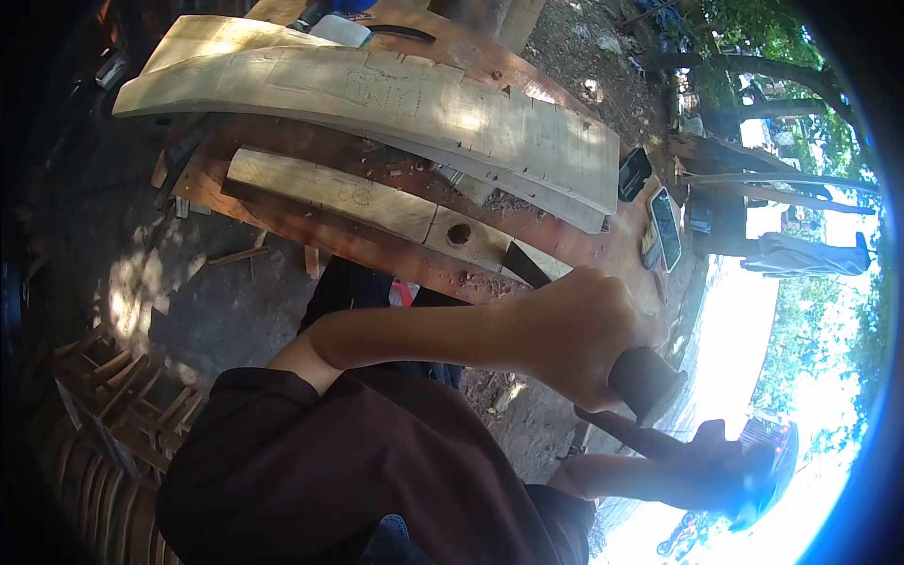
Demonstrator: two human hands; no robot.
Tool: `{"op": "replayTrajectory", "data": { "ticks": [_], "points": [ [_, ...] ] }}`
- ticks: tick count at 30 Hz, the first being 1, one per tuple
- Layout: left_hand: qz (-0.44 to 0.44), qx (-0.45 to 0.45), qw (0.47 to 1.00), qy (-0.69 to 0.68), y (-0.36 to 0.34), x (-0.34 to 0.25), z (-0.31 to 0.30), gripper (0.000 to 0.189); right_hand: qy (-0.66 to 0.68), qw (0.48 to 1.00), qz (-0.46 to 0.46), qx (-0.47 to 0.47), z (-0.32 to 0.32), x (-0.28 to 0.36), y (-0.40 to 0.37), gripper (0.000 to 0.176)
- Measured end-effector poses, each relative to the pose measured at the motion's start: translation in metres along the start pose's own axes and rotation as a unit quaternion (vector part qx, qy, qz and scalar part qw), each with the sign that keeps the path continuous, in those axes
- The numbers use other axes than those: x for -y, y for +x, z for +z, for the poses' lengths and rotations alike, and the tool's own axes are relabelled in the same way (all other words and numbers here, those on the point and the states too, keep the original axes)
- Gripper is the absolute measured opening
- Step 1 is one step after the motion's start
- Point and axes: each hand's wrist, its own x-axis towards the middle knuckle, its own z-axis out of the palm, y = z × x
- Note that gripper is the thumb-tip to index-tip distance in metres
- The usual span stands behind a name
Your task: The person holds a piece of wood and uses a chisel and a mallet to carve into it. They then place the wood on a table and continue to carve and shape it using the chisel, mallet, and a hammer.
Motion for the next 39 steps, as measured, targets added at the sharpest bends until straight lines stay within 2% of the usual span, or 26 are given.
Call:
{"op": "replayTrajectory", "data": {
  "ticks": [1,2,3,4,5,6,10,11,12,13,14,15,16,17,22,26,27,29,32,37,38,39],
  "points": [
    [0.0,0.001,1.0,-0.002,0.0,0.001,0.001,0.022,0.128,0.959,-0.015,-0.254,-0.013,-0.001,-0.01,0.06],
    [0.003,-0.007,1.0,0.001,0.0,0.001,0.002,0.022,0.127,0.959,-0.015,-0.254,-0.022,-0.003,-0.023,0.06],
    [0.006,-0.014,1.0,0.004,0.0,0.001,0.002,0.022,-0.078,0.948,0.007,-0.31,0.011,0.002,-0.034,0.06],
    [0.006,-0.012,1.0,0.004,0.0,0.001,0.002,0.022,-0.278,0.894,0.03,-0.351,0.046,0.007,-0.045,0.06],
    [0.005,-0.016,1.0,0.006,0.0,0.001,0.001,0.022,-0.464,0.8,0.053,-0.377,0.063,0.01,-0.049,0.06],
    [0.004,-0.021,1.0,0.008,-0.001,0.0,-0.001,0.022,-0.463,0.8,0.053,-0.377,0.063,0.011,-0.047,0.06],
    [-0.002,-0.021,1.0,-0.003,0.0,0.001,-0.005,0.021,-0.498,0.818,-0.082,-0.275,0.043,0.036,-0.029,0.064],
    [-0.001,-0.03,1.0,-0.004,0.001,0.001,-0.004,0.021,-0.499,0.817,-0.081,-0.277,0.009,0.051,-0.015,0.064],
    [0.001,-0.04,0.999,-0.006,0.002,0.002,-0.003,0.02,-0.273,0.961,-0.018,-0.038,-0.042,0.069,0.005,0.068],
    [0.002,-0.041,0.999,-0.006,0.002,0.002,-0.003,0.02,-0.01,0.977,0.046,0.207,-0.07,0.079,0.015,0.072],
    [0.002,-0.041,0.999,-0.007,0.003,0.003,-0.003,0.02,-0.011,0.977,0.046,0.209,-0.063,0.064,0.005,0.072],
    [0.002,-0.042,0.999,-0.007,0.002,0.003,-0.003,0.02,-0.145,0.986,-0.011,-0.08,-0.049,0.036,-0.014,0.066],
    [0.002,-0.043,0.999,-0.005,0.003,0.003,-0.003,0.02,-0.262,0.892,-0.068,-0.361,-0.038,0.021,-0.024,0.06],
    [-0.002,-0.042,0.999,-0.003,0.003,0.002,-0.002,0.02,-0.26,0.894,-0.068,-0.36,-0.034,0.021,-0.024,0.06],
    [-0.014,-0.052,0.998,-0.019,0.002,0.002,-0.006,0.02,-0.186,0.975,-0.071,-0.104,-0.021,0.024,-0.007,0.06],
    [-0.016,-0.039,0.999,-0.014,0.003,0.002,-0.003,0.02,-0.132,0.985,-0.066,0.093,-0.018,0.06,0.019,0.06],
    [-0.017,-0.034,0.999,-0.014,0.004,0.002,-0.002,0.02,-0.134,0.984,-0.065,0.094,-0.021,0.064,0.021,0.06],
    [-0.015,-0.031,0.999,-0.014,0.003,0.003,-0.002,0.02,-0.251,0.957,-0.083,0.118,-0.025,0.07,0.023,0.061],
    [-0.014,-0.028,0.999,-0.009,0.001,0.002,-0.004,0.021,-0.416,0.89,-0.112,0.149,-0.027,0.075,0.024,0.062],
    [-0.016,-0.034,0.999,-0.015,0.004,0.002,-0.005,0.022,-0.661,0.712,-0.141,0.19,-0.03,0.077,0.024,0.065],
    [-0.019,-0.028,0.999,-0.011,0.004,0.002,-0.004,0.022,-0.609,0.78,-0.138,-0.036,-0.016,0.066,0.019,0.069],
    [-0.022,-0.024,0.999,-0.007,0.004,0.002,-0.003,0.022,-0.522,0.803,-0.127,-0.259,-0.004,0.053,0.012,0.073]
  ]
}}
